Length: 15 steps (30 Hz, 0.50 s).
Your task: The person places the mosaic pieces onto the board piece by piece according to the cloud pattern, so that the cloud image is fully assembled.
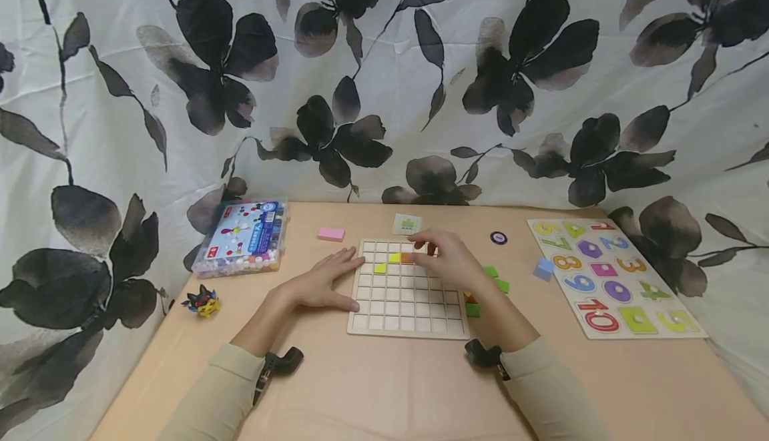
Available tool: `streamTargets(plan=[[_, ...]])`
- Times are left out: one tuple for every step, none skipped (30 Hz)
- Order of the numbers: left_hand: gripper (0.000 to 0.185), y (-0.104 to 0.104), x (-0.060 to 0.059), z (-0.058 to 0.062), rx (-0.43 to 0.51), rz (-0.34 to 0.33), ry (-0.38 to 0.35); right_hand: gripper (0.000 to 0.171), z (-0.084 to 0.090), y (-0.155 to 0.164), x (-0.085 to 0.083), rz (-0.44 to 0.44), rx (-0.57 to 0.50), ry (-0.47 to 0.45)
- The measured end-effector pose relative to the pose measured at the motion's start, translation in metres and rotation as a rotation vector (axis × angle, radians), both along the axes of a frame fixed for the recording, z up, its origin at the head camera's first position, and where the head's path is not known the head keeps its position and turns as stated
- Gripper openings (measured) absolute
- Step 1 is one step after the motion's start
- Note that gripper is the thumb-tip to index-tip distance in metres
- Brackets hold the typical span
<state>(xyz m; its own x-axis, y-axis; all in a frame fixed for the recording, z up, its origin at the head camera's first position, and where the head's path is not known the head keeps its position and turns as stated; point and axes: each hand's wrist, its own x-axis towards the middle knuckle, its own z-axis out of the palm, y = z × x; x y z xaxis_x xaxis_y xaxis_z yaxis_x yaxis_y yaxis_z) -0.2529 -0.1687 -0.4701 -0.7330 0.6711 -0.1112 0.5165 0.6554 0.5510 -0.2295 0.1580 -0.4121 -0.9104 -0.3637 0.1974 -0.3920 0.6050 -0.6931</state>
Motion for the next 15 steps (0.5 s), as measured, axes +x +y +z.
streamTargets(plan=[[0.105,0.001,0.000,0.000,0.000,0.000,0.002,0.037,0.003,0.004,0.001,-0.003,0.000,0.002],[0.105,0.001,0.000,-0.001,0.000,-0.001,0.002,0.037,0.005,0.008,0.002,-0.008,-0.001,0.001],[0.106,0.002,0.000,-0.001,0.000,-0.002,0.003,0.036,0.008,0.012,0.003,-0.013,-0.004,0.003],[0.105,0.002,0.000,0.000,0.003,-0.006,0.005,0.036,0.010,0.016,0.004,-0.018,-0.005,0.007],[0.106,0.003,0.000,0.000,0.000,-0.006,0.005,0.036,0.013,0.020,0.005,-0.022,-0.006,0.011],[0.106,0.003,0.000,0.000,-0.002,-0.008,0.008,0.036,0.014,0.024,0.005,-0.026,-0.005,0.013],[0.106,0.003,0.000,0.001,-0.007,-0.009,0.010,0.036,0.016,0.028,0.005,-0.029,-0.004,0.017],[0.105,0.003,0.000,0.001,-0.005,-0.010,0.010,0.036,0.016,0.033,0.005,-0.028,-0.002,0.019],[0.105,0.003,0.000,0.002,-0.003,-0.009,0.011,0.036,0.016,0.037,0.004,-0.024,0.006,0.024],[0.105,0.002,0.000,0.002,-0.002,-0.005,0.010,0.036,0.016,0.041,0.003,-0.019,0.016,0.027],[0.105,0.002,0.000,0.003,-0.005,0.000,0.008,0.036,0.016,0.045,0.002,-0.012,0.021,0.026],[0.105,0.002,0.000,0.003,-0.004,0.002,0.007,0.036,0.015,0.049,0.001,-0.005,0.030,0.025],[0.105,0.001,0.000,0.003,-0.001,0.005,0.002,0.036,0.014,0.054,0.000,-0.001,0.037,0.023],[0.105,0.001,0.001,0.003,0.003,0.005,0.000,0.036,0.013,0.058,-0.001,0.002,0.044,0.019],[0.105,0.002,0.001,0.003,0.002,0.006,-0.005,0.036,0.012,0.063,-0.001,0.002,0.047,0.014]])
